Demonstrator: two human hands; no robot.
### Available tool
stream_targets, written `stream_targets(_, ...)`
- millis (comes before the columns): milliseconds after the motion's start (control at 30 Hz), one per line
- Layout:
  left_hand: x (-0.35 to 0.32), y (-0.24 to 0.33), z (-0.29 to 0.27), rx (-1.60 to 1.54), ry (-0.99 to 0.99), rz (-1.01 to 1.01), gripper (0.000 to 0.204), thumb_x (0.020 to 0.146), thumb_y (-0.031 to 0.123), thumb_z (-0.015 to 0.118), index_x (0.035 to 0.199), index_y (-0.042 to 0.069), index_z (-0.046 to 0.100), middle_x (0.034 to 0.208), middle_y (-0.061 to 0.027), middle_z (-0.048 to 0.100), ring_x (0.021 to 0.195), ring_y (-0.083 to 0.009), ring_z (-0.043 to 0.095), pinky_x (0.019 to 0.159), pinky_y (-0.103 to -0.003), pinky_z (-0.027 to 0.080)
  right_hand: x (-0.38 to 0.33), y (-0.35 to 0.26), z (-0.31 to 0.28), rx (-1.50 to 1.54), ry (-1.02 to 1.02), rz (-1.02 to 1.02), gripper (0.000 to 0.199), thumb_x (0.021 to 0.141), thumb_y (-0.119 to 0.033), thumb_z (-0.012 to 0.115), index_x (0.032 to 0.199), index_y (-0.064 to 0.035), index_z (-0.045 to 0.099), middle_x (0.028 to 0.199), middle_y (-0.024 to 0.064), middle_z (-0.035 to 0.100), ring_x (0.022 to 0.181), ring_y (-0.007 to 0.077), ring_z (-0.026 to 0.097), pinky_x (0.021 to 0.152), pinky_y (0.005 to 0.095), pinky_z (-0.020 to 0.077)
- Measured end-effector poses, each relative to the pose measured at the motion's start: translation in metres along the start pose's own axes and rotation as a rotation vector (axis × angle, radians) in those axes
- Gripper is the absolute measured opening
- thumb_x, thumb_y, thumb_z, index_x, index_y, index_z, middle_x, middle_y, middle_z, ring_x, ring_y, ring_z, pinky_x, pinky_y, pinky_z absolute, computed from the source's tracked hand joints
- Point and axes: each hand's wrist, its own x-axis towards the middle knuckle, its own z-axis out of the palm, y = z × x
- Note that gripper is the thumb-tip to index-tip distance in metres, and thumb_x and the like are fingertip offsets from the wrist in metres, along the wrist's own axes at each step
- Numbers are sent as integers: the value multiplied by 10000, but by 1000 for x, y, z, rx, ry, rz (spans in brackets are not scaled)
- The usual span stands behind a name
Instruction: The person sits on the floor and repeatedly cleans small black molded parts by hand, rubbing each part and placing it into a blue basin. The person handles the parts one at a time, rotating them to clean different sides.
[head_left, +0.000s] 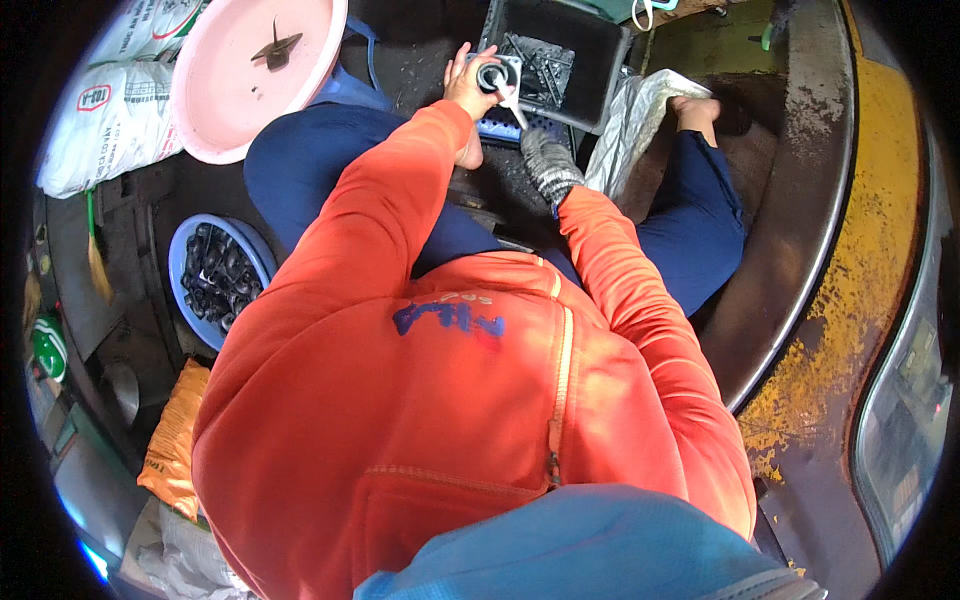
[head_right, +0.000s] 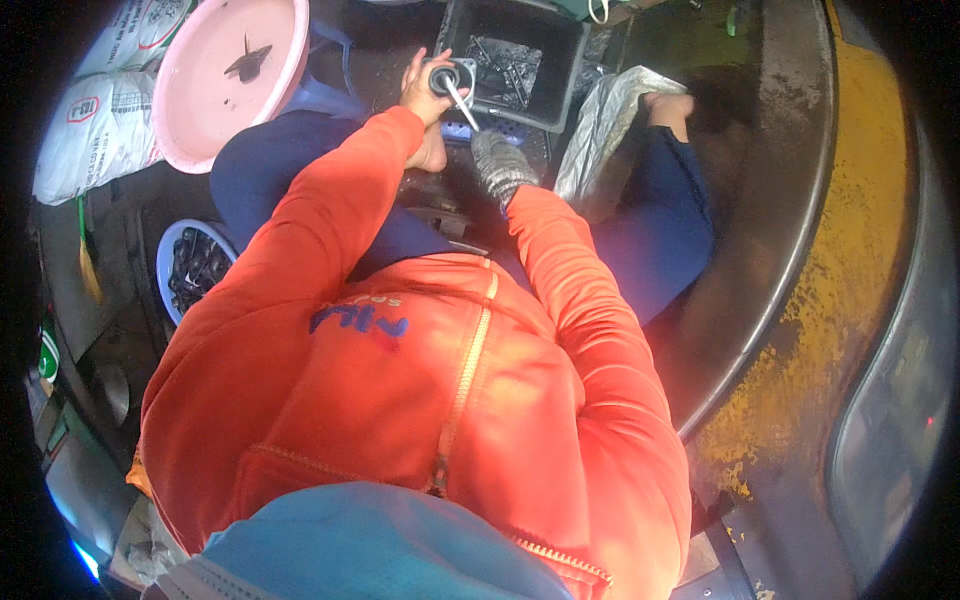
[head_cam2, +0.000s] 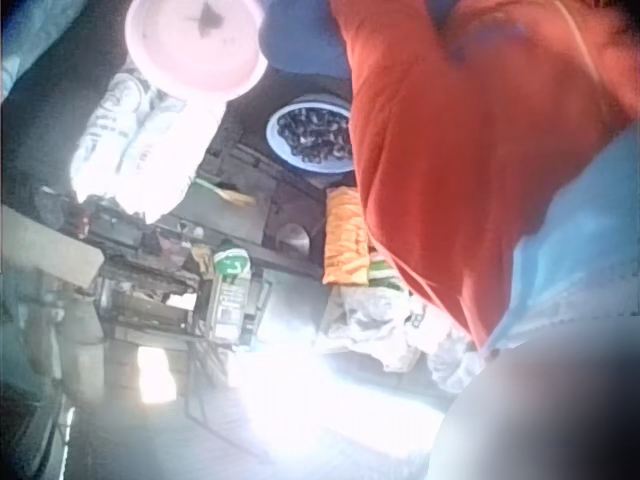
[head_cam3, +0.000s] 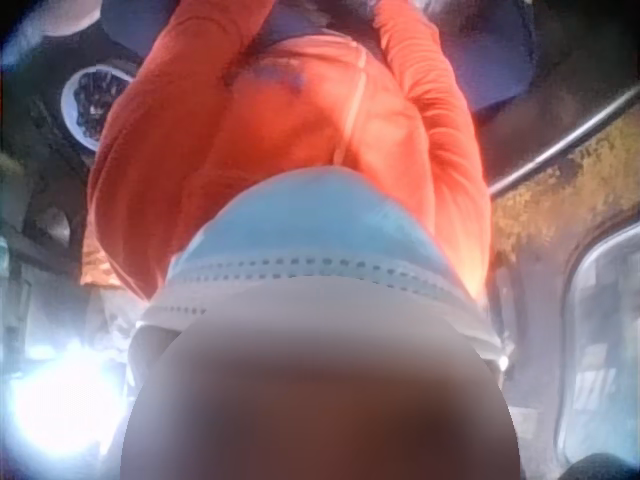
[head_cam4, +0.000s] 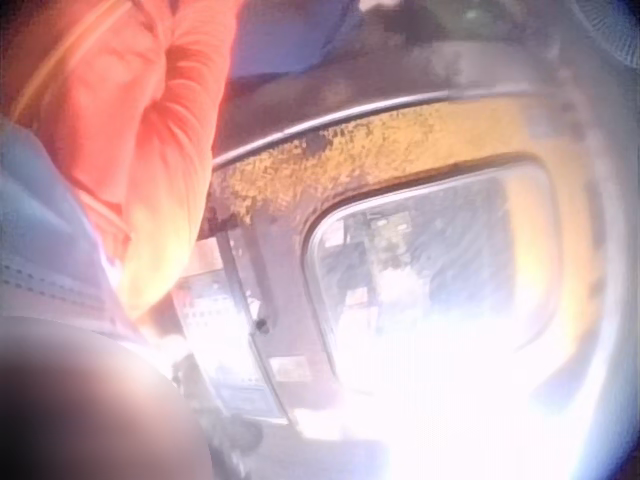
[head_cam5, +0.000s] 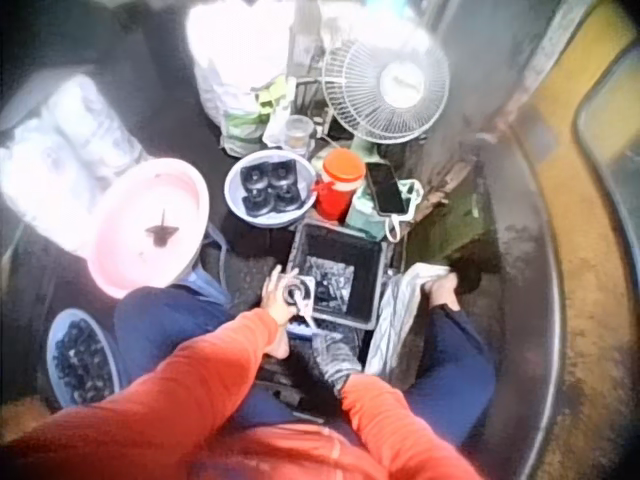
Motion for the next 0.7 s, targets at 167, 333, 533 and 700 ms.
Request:
stream_targets(167,0,0,0,-22,-57,-85,600,637,404,791,1117,174,515,1356,47,472,1378,-310,182,1101,-528,135,-12,0,-7,-34,127,-106,513,954,-424,255,1082,-22,547,1108,266,559,1001,447,540,854,497,427)
stream_targets(333,1,-2,4,-45,-47,-91,549,620,342,806,1076,197,537,1363,62,467,1388,-276,174,1114,-512,100,-19,6,-7,0,140,-164,415,967,-372,295,914,-26,517,883,203,587,854,398,571,725,483,439)
stream_targets(533,0,1,3,-79,12,-42,584,608,401,810,1078,189,536,1348,62,479,1383,-285,183,1105,-524,123,-16,-2,-14,-224,37,-136,311,926,-278,392,1005,-20,546,973,260,588,923,403,587,717,476,485)
stream_targets(700,-1,4,2,-60,-58,-117,584,619,399,802,1097,194,536,1377,70,444,1393,-278,149,1114,-519,109,-16,-1,-18,-182,90,-173,483,962,-386,265,1058,-15,560,1134,250,564,992,409,564,817,503,449)
